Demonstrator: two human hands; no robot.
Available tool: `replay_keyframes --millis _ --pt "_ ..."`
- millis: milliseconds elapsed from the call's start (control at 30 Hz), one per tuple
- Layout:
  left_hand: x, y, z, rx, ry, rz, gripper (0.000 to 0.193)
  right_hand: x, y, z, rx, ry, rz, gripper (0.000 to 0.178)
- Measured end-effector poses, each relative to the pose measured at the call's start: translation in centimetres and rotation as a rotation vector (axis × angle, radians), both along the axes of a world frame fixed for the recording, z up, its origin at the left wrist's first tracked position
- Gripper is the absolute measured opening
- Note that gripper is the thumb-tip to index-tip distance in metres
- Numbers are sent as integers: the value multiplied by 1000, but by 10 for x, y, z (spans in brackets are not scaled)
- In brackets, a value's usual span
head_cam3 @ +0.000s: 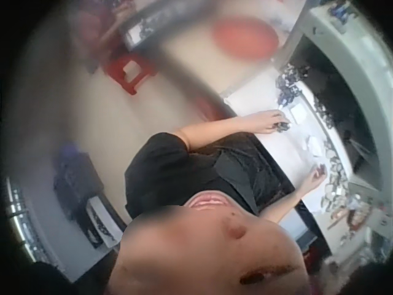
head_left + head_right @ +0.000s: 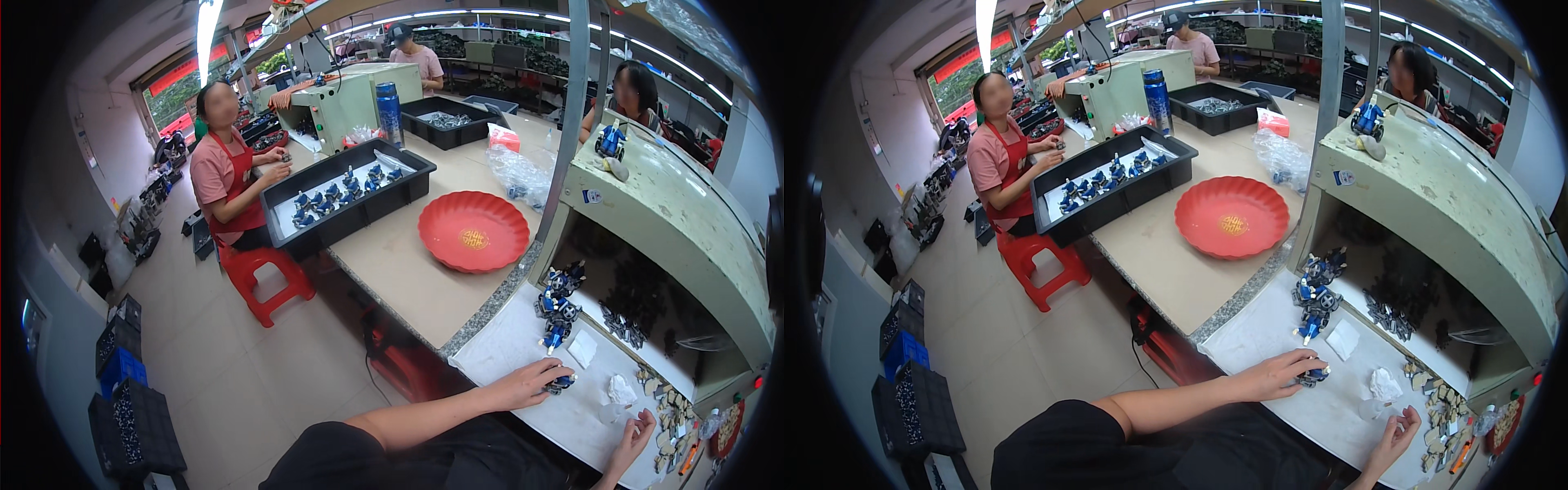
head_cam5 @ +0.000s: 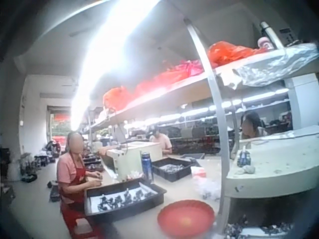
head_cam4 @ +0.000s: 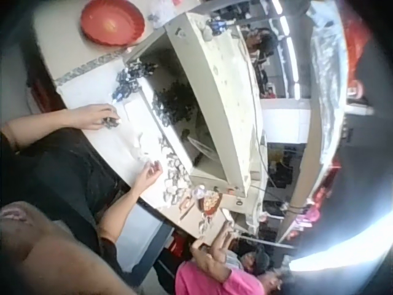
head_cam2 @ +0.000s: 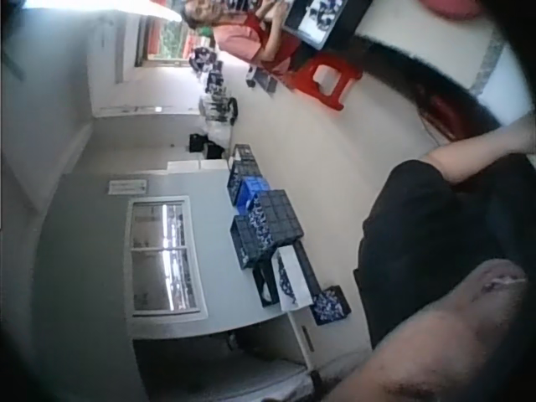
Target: The person assembles toy figures by applying glue from a squeeze bottle to the parts, attaching small panels by hand, and placing the assembled figures into a tray.
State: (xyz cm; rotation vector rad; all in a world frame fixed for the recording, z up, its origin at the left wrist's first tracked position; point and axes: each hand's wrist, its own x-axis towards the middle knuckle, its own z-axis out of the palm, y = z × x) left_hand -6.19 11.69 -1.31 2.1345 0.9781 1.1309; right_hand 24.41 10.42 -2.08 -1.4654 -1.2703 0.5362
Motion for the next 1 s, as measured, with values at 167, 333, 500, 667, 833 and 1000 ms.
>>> replay_keyframes --millis 167,333,500,667,833,1000 --pt "-3 -4 -7 49 39 12 62 -5 10 9 -46 -230 52 33" --pt "-3 -7 -3 46 32 14 61 -4 19 -1 103 -614 94 34" --pt "-5 -2 0 46 39 -1 59 -8 19 8 -7 -596 39 22" --pt "-17 -5 7 35 29 84 59 -16 27 8 182 -636 -76 10" --pt "-13 0 5 10 53 72 60 -5 24 -1 119 -336 -153 6" --pt "-16 -6 3 11 58 70 59 -9 22 6 125 -368 -150 9"
